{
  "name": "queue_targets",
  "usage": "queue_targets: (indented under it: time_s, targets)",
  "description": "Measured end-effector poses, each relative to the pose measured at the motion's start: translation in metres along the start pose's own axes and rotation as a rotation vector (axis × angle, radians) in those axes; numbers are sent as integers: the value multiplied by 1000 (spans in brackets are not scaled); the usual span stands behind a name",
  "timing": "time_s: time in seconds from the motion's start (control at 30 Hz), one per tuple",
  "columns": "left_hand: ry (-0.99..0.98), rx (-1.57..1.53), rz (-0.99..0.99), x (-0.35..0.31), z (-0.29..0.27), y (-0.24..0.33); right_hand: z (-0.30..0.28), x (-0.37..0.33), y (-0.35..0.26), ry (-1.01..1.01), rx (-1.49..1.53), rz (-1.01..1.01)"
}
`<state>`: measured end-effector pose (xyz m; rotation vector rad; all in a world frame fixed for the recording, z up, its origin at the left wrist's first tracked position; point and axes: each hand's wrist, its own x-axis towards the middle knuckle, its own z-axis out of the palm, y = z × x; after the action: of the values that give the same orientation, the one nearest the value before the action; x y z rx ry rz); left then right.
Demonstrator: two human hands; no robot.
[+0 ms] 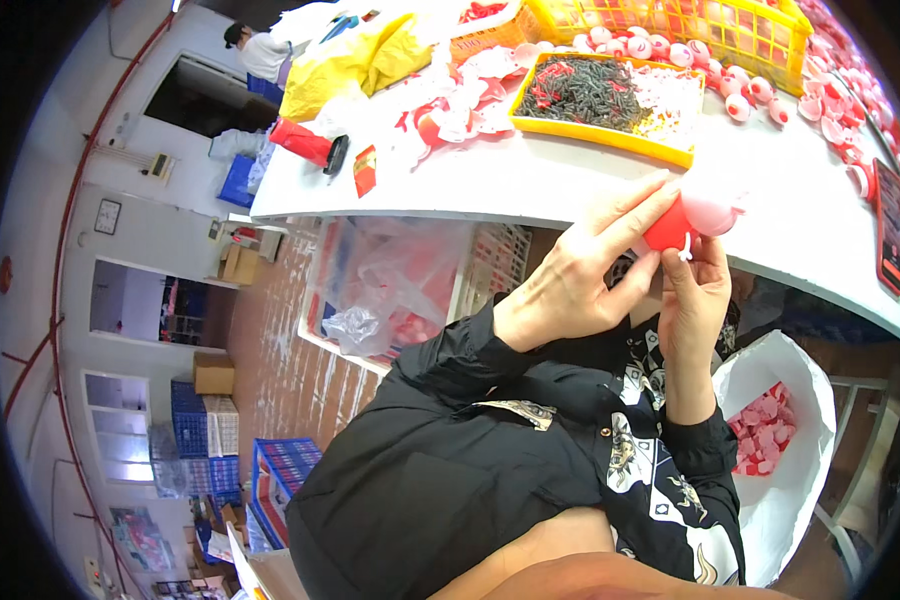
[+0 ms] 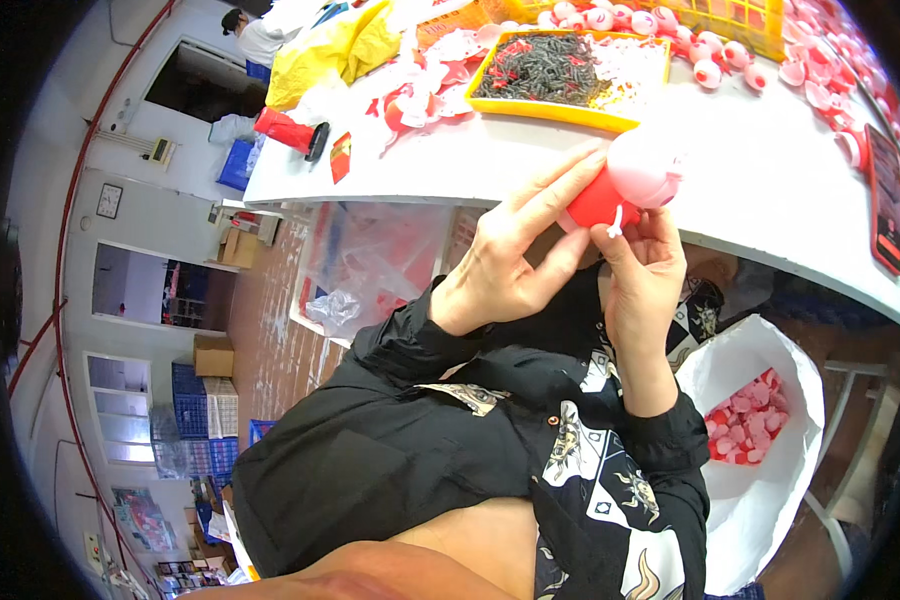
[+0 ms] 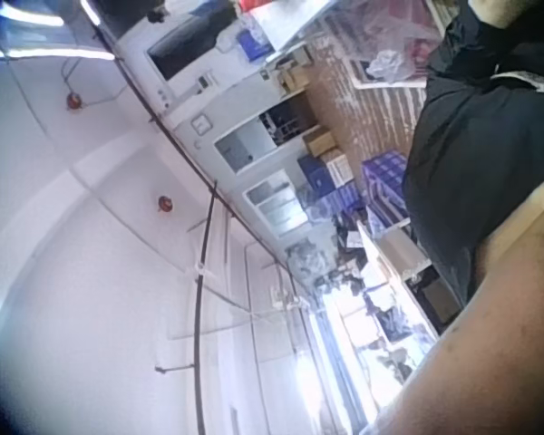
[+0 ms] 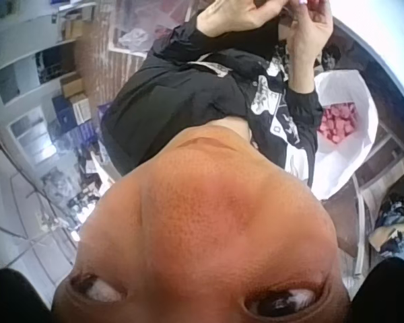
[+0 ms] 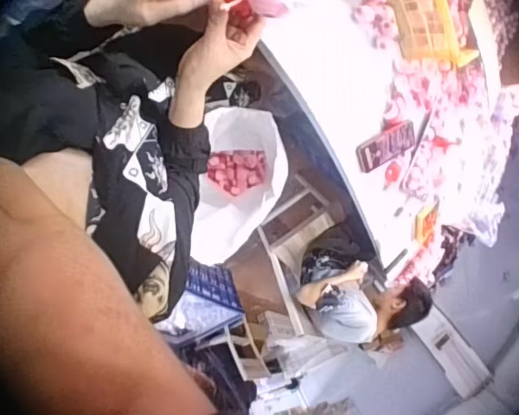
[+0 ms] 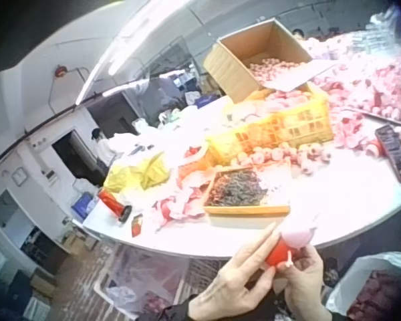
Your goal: The person assembles small plastic toy pigs by hand from toy components at a manufacturing workbench.
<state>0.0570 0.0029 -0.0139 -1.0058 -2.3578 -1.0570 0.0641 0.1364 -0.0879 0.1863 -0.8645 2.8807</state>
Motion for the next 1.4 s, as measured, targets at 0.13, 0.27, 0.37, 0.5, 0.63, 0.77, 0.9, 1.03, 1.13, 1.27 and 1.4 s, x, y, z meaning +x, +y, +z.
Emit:
queue_targets:
  time_s: [0.13, 0.27, 0.37, 0.5, 0.63, 0.77, 0.9, 1.03, 1.13, 1.27, 1.4]
  targets:
    - [136, 34, -39, -14, 14, 2, 8, -5, 4, 36, -17, 90]
    - [266, 122, -14, -30, 28, -18, 7, -12, 15, 63, -36, 156]
    - [168, 119, -51, -34, 29, -25, -1, -12, 12, 65, -155, 237]
    - [70, 82, -47, -55, 17, -23, -19, -32, 0, -1, -335, 346]
    - [-220, -120, -317, -117, 21, -11, -40, -58, -27, -235, -1108, 64]
    - [-421, -310, -402, -150, 31, -11, -66, -82, -30, -633, -1250, 352]
    - [-506, -402, -467, -160, 33, -11, -69, -100, -27, -620, -1298, 416]
    - [-605, -448, -575, -163, 22, -7, -71, -116, -22, -688, -1394, 339]
    - [-627, -444, -519, -161, 19, -9, -72, -118, -19, -738, -1398, 311]
    - [-615, -463, -500, -166, 25, -7, -69, -113, -13, -843, -1391, 324]
    - [-624, -467, -470, -166, 27, -6, -68, -118, -8, -859, -1379, 281]
